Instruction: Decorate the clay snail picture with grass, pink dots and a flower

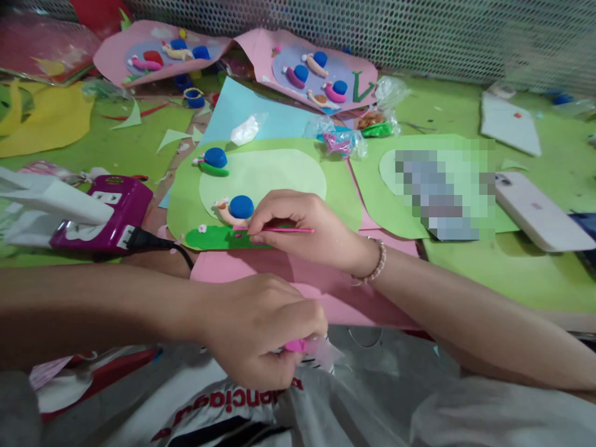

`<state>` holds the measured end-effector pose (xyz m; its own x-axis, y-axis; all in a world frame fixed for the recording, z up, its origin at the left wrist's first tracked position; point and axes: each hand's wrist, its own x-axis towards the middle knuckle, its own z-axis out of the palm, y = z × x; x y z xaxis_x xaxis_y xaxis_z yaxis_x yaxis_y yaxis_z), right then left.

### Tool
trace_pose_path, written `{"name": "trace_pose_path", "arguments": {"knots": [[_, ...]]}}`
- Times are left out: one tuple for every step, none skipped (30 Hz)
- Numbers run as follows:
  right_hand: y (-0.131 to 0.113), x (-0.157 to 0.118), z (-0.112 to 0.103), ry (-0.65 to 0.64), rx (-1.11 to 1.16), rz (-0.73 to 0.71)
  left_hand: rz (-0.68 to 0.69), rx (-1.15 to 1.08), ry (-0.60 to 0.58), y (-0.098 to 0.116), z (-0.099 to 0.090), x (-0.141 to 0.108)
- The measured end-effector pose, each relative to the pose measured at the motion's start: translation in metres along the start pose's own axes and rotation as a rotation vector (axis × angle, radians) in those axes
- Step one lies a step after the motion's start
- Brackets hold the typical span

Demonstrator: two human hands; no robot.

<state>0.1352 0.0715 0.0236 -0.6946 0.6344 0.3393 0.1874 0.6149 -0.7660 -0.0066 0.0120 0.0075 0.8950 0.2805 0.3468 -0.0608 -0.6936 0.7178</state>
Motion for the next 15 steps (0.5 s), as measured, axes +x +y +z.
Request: {"name": "trace_pose_path", "arguments": {"knots": [[0.0012, -0.0004, -0.0011, -0.014, 0.012, -0.007, 0.004, -0.002, -0.001, 0.0000, -0.0006, 0.0001], [0.0023, -0.0008, -0.0021, -0.031, 0.018, -0.011, 0.003, -0.001, -0.005, -0.0001, -0.0010, 0.0002], [0.0032, -0.0012, -0.0030, -0.051, 0.013, -0.016, -0.004, -0.002, -0.012, -0.0001, -0.0014, 0.0001], [0.0039, -0.0016, -0.0036, -0.069, 0.000, -0.024, -0.015, -0.004, -0.027, -0.0002, -0.0015, -0.0002], [0.0044, -0.0020, -0.0042, -0.083, -0.018, -0.036, -0.028, -0.010, -0.043, -0.0002, -0.0016, -0.0005], [0.0046, -0.0023, -0.0046, -0.094, -0.039, -0.048, -0.037, -0.017, -0.053, -0.0002, -0.0015, -0.0008], [0.0045, -0.0026, -0.0048, -0.105, -0.061, -0.061, -0.045, -0.022, -0.059, -0.0003, -0.0015, -0.0011], [0.0043, -0.0030, -0.0049, -0.118, -0.085, -0.075, -0.051, -0.025, -0.060, -0.0003, -0.0014, -0.0014], [0.0040, -0.0034, -0.0048, -0.130, -0.109, -0.091, -0.054, -0.030, -0.058, -0.0003, -0.0014, -0.0015], [0.0035, -0.0039, -0.0045, -0.138, -0.131, -0.109, -0.055, -0.033, -0.058, -0.0004, -0.0014, -0.0015], [0.0031, -0.0044, -0.0041, -0.145, -0.151, -0.128, -0.054, -0.040, -0.057, -0.0004, -0.0015, -0.0013], [0.0026, -0.0050, -0.0037, -0.152, -0.169, -0.145, -0.050, -0.048, -0.058, -0.0005, -0.0016, -0.0010], [0.0021, -0.0056, -0.0032, -0.161, -0.184, -0.156, -0.046, -0.057, -0.061, -0.0007, -0.0016, -0.0007], [0.0016, -0.0062, -0.0028, -0.171, -0.196, -0.163, -0.040, -0.062, -0.064, -0.0008, -0.0016, -0.0004], [0.0012, -0.0067, -0.0025, -0.184, -0.207, -0.163, -0.035, -0.060, -0.066, -0.0009, -0.0013, -0.0001]]}}
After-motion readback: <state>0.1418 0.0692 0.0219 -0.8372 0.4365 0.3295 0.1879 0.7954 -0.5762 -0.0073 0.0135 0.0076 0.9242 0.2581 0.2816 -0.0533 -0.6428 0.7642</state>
